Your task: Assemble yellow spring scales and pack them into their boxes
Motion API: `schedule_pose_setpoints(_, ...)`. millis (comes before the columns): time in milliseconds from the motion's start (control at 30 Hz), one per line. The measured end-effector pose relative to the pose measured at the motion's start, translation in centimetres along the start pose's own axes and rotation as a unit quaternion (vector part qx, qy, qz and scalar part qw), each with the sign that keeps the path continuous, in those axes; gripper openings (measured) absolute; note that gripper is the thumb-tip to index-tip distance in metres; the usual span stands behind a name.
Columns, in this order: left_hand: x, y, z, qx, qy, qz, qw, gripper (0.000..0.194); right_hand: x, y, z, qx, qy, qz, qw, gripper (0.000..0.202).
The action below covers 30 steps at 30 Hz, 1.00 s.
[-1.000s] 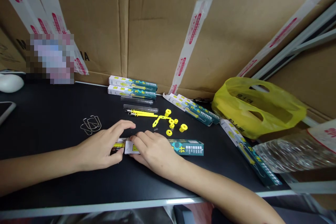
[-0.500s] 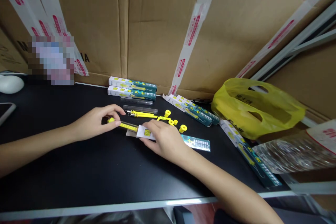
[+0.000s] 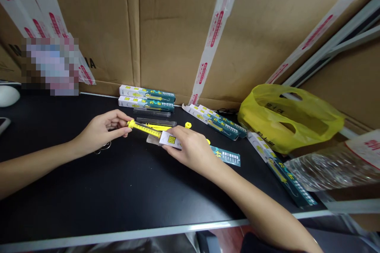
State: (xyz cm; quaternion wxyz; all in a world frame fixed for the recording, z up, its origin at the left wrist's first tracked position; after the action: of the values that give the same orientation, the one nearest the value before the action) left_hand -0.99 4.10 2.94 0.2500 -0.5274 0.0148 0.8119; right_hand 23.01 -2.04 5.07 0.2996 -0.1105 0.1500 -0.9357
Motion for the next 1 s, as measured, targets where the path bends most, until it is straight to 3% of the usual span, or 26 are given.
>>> schedule_pose_setpoints(200, -0.2, 0.8, -0.8, 0.016, -0.094, -0.048, 0.994, 0.026, 0.4, 0.0, -0.2, 0.01, -0.008, 0.007, 1.0, 0.028)
schedule_pose_setpoints(767, -1.6, 3.2, -3.8, 0.103, -0.144, -0.055, 0.983, 0.015, 3.1, 0.8, -1.8, 0.054, -0.102, 0.066, 0.991, 0.027)
schedule_pose_setpoints(1000, -1.6, 3.7, -4.6, 0.109, -0.233, -0.132, 0.957, 0.013, 4.1, 1.1, -2.1, 0.066, -0.114, 0.083, 0.988, 0.028)
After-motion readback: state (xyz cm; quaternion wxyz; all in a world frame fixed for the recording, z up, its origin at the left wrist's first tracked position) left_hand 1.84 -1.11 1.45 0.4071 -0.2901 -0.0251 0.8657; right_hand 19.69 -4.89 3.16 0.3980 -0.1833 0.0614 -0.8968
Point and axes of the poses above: each hand's wrist, its own y-axis away from the middle knuckle, its own z-axis out of the back of the hand, x = y × z, the point moved 3 cm from there along -y, towards the middle knuckle, and after that the axes turned 6 degrees about z, right-handed, at the moved point
